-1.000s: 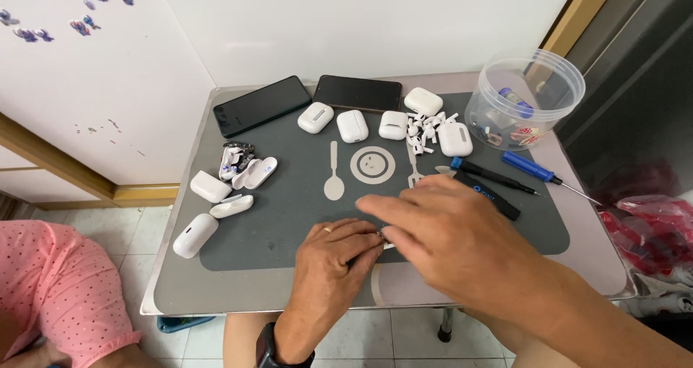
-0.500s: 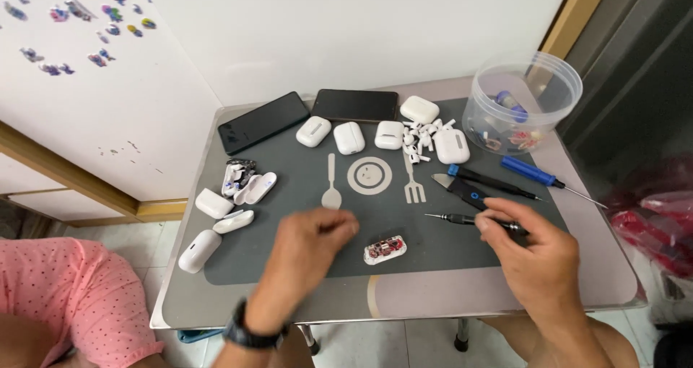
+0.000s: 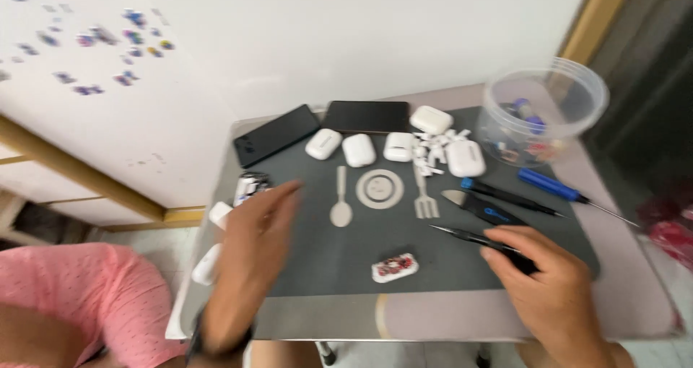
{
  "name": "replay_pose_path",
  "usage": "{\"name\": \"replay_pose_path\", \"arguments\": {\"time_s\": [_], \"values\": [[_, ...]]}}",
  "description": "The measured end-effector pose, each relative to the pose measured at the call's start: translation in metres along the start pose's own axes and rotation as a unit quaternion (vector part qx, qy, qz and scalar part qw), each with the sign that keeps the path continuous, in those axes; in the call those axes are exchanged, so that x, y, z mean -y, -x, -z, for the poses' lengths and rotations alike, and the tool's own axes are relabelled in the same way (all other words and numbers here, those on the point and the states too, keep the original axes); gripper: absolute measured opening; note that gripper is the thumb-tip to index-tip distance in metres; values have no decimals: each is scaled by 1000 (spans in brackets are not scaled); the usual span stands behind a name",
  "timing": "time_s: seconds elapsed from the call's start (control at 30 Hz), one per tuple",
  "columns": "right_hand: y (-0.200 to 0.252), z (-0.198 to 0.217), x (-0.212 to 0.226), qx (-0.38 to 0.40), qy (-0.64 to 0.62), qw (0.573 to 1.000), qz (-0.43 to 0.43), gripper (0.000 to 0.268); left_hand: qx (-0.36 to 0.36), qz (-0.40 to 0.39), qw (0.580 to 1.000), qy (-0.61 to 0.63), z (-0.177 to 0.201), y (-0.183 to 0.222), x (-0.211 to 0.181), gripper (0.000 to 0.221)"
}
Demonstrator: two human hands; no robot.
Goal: Disassembling an earbud charging case using a screwdriver and other small tools to access internal components.
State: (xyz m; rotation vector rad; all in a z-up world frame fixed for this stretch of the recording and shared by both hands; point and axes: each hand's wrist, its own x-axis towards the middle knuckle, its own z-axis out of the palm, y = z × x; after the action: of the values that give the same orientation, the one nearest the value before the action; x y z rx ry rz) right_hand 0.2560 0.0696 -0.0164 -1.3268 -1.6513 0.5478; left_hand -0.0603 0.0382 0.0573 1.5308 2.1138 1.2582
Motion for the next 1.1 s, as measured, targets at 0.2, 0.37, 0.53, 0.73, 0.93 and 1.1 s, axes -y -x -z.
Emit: {"name": "replay_pose_path", "arguments": {"time_s": [0.2, 0.37, 0.53, 0.73, 0.93, 1.1], "values": [[4, -6, -10, 19, 130, 991, 1, 22, -143, 61, 980, -121, 75, 45, 106, 59], [3, -23, -57, -1, 83, 996, 33, 26, -88, -138, 957, -238, 61, 46, 110, 45], [3, -17, -38, -3, 124, 992, 37, 25, -83, -292, 899, -315, 58, 38, 102, 29], [-3, -15, -33, 50, 203, 976, 60, 23, 69, -265, 930, -245, 65, 9, 105, 45], [-2, -12, -17, 68, 239, 968, 25, 21, 93, -212, 953, -193, 57, -3, 86, 46], [-5, -7, -6, 108, 248, 962, -37, 24, 84, -281, 886, -359, 31, -11, 87, 44]]}}
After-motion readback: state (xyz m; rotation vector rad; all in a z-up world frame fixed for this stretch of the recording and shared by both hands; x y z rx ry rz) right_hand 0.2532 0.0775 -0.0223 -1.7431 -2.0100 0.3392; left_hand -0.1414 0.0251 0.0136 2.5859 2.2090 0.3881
